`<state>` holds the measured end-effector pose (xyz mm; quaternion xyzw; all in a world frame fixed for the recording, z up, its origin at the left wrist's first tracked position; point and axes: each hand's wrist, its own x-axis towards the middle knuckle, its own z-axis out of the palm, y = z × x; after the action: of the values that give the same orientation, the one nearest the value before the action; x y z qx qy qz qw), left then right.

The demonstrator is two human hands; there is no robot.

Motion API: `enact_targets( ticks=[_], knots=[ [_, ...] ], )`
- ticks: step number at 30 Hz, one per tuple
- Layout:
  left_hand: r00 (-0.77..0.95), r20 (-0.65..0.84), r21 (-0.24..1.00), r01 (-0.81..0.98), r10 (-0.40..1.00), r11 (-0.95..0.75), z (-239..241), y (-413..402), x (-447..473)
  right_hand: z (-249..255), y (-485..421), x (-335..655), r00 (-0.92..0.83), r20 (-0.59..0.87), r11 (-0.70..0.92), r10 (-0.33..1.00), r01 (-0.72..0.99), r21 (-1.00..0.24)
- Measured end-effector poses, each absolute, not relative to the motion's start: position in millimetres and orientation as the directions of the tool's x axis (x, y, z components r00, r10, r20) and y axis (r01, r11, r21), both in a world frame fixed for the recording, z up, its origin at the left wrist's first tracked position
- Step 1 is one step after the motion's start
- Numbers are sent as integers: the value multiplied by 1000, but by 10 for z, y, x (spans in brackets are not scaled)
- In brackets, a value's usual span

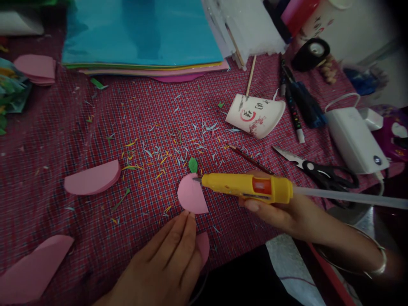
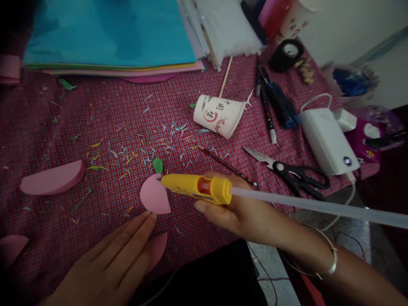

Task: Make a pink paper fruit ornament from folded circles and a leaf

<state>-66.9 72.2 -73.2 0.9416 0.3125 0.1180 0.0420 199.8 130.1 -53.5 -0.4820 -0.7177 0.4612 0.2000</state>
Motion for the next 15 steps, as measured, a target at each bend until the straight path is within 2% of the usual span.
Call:
enact_targets(
  ticks=[8, 15],
  knots=[
    [765, 207, 158, 589, 610, -792, -698, 743, -629, -521, 1352, 1889, -528, -63, 267, 847, 523, -809],
    [757, 220, 154, 596, 615, -788, -698, 744, -615, -442, 1408, 1883, -608, -191, 216, 771, 532, -819]
  ],
)
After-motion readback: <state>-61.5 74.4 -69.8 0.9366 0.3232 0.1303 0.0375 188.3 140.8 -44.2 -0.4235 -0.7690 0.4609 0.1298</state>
